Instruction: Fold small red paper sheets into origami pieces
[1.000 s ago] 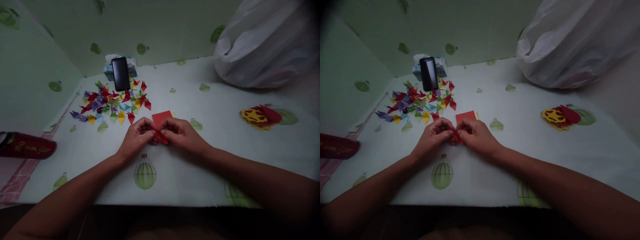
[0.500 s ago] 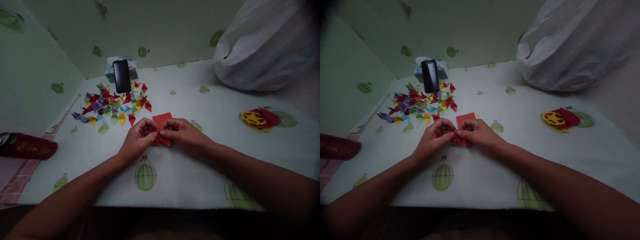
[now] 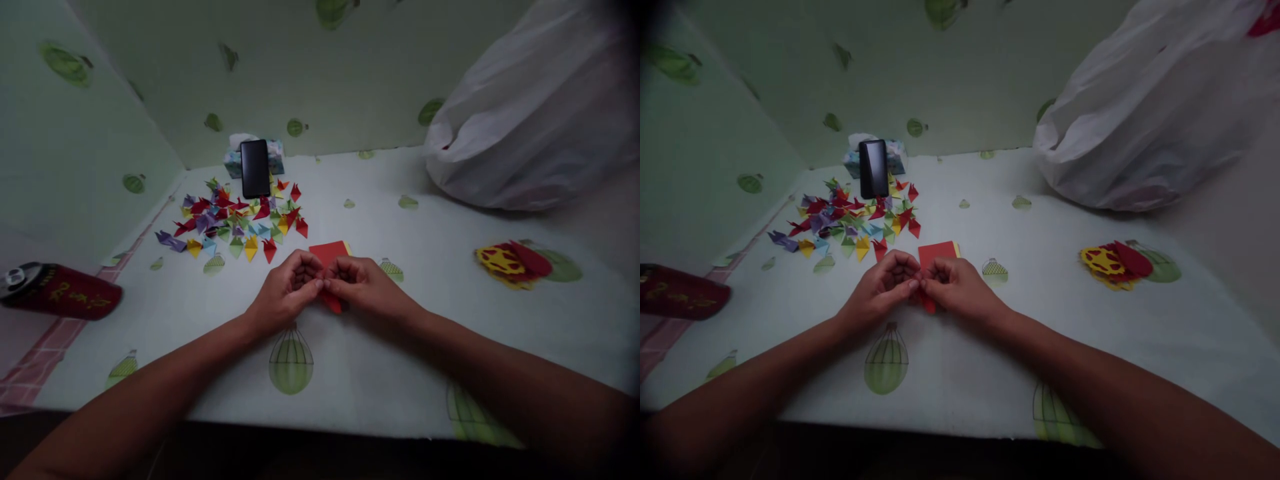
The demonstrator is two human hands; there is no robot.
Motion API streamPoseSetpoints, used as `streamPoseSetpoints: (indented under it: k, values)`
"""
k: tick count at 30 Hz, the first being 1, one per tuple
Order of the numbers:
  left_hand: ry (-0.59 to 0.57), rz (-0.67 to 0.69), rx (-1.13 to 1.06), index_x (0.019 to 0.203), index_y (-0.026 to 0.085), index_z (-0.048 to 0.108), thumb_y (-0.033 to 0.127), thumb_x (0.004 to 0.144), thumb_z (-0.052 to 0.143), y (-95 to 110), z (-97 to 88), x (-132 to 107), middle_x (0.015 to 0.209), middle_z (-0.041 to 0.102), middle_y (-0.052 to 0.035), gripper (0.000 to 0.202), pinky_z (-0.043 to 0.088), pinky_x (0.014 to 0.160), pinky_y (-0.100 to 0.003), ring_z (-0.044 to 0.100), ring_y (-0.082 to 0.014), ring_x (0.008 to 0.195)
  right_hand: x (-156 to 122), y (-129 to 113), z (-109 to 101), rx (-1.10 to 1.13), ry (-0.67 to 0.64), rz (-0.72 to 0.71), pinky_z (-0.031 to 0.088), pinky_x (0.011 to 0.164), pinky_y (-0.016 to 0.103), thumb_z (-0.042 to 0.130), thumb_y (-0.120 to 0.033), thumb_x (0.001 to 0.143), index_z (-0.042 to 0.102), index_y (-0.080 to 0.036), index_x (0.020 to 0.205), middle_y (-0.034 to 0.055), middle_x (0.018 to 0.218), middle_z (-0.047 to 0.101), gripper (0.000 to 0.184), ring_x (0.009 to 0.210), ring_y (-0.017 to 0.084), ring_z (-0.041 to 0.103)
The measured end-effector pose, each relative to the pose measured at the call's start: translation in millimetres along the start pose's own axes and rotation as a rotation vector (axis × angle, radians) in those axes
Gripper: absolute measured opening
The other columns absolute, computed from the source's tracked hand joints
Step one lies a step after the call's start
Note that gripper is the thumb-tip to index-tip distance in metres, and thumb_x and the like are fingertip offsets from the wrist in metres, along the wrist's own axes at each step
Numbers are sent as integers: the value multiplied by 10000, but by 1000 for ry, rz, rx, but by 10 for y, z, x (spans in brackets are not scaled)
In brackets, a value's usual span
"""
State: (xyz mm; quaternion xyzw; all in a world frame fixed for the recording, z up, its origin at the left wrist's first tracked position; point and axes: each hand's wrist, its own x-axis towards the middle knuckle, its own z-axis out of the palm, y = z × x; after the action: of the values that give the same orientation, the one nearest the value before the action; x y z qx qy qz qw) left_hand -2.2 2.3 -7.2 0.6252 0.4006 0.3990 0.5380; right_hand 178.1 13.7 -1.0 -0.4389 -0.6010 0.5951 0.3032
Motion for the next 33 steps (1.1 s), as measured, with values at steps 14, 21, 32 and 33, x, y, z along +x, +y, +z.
streamPoseSetpoints:
  k: [14, 21, 32, 33]
  values:
    - [62, 150, 307, 950, 193, 557, 178, 889, 539, 21, -29, -20, 780, 612, 1, 65, 470, 628, -261, 575, -117, 647, -29, 16, 30, -76, -26, -37, 334, 528, 266, 626, -386, 814, 525, -196, 656, -20, 588, 532, 266, 546, 114, 447]
    - [76, 168, 294, 985, 193, 540, 190, 898, 559, -6, -30, -6, 870, 639, -23, 90, 499, 683, -266, 616, -132, 745, -41, 16, 44, -223, 80, -86, 366, 583, 282, 609, -360, 814, 561, -186, 699, 4, 672, 572, 213, 629, 140, 487]
    - [27, 156, 191, 984, 193, 542, 164, 824, 618, -26, -27, 8, 930, 613, -35, 179, 504, 740, -289, 597, -143, 808, -62, 34, 62, -236, 116, -121, 368, 602, 291, 595, -291, 818, 559, -187, 640, 3, 653, 588, 210, 632, 143, 497]
    - [29, 139, 166, 984, 193, 544, 168, 818, 627, -30, -26, 11, 942, 608, -36, 187, 504, 746, -293, 597, -144, 815, -62, 37, 63, -238, 128, -116, 363, 597, 289, 598, -286, 816, 559, -186, 639, 2, 653, 586, 207, 629, 142, 493]
